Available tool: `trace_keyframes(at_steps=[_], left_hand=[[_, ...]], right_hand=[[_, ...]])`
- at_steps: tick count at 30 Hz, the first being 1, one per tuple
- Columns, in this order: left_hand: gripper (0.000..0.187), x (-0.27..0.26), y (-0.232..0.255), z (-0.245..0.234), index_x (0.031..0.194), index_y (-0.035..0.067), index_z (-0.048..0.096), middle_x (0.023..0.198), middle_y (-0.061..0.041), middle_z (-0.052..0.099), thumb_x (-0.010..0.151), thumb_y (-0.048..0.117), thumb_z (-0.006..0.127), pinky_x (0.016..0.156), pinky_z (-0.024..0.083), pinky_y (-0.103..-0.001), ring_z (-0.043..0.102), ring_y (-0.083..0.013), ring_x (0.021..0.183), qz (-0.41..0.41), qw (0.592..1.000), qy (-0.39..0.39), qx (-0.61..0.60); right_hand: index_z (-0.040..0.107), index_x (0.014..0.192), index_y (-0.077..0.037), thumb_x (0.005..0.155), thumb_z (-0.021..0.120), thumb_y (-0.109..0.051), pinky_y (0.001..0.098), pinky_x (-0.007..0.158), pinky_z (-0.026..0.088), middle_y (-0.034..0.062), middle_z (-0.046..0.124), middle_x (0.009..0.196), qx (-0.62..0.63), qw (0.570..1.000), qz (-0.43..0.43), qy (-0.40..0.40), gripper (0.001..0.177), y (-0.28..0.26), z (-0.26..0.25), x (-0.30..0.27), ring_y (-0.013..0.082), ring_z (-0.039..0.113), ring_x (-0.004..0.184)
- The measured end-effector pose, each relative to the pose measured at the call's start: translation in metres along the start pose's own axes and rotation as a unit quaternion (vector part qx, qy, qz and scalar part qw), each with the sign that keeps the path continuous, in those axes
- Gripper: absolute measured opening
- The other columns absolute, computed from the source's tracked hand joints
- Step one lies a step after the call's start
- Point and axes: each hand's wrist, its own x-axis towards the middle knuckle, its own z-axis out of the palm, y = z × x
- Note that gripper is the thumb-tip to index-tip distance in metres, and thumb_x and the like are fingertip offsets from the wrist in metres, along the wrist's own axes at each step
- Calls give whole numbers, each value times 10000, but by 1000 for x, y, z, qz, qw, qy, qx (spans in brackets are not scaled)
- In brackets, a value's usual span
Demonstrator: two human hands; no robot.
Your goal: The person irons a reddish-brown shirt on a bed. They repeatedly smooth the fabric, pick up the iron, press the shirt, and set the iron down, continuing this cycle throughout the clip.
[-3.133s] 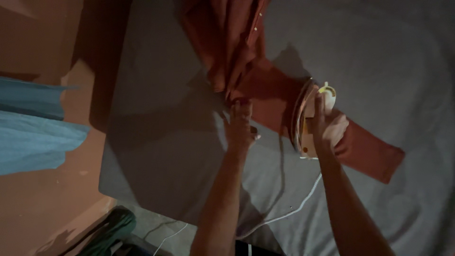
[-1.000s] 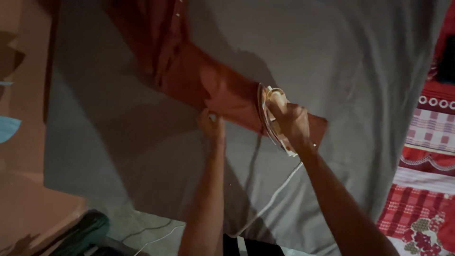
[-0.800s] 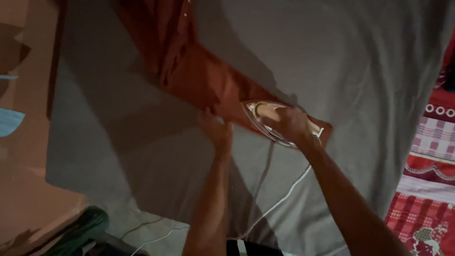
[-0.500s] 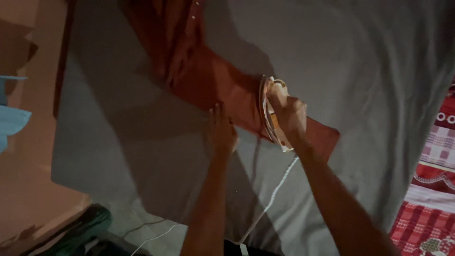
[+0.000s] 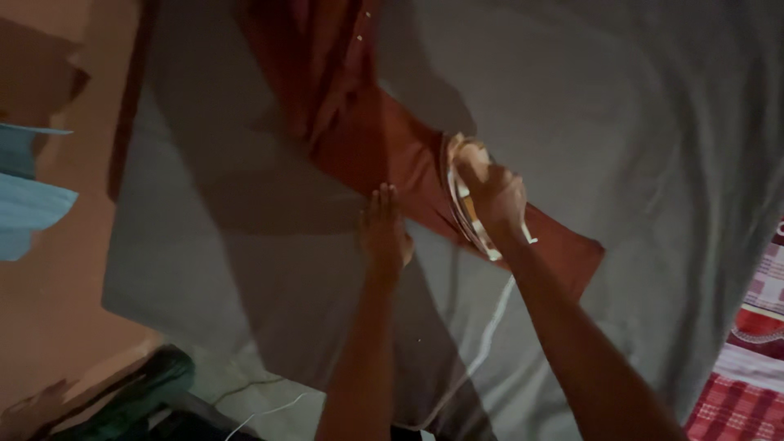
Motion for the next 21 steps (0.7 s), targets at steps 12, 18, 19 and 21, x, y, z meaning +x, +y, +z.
trace_keyframes(at_steps=[12,18,19,21], left_hand=[[911,17,-22,39,1628,162,268,1688,-18,278,821,89,685,1180,309,-526,261,-231,1551,21,999,39,2],[931,17,-22,8,1623,203,202,1700,12,217,819,91,659,1206,260,-566,185,-229,1562,26,999,-33,19],[935,18,-21,4,1621,213,196,1700,22,210,817,93,658,1210,252,-562,175,-223,1562,18,999,-48,16],[935,17,-21,3,1621,211,194,1698,25,204,817,89,654,1214,243,-553,169,-221,1558,15,998,-55,22]], right_hand=[[777,989,-12,832,621,-724,452,807,529,179,739,941,-151,939,-172,-257,746,31,-7,0,353,711,868],[783,999,-14,730,681,-772,461,934,538,195,754,1022,-240,893,-163,-343,811,32,-19,-23,381,717,968],[778,1000,-9,719,708,-773,460,924,538,202,749,1014,-235,895,-178,-334,816,34,-18,-26,383,717,959],[799,1007,-53,800,659,-743,480,879,544,199,754,939,-198,926,-176,-268,733,42,-19,-36,387,718,921]])
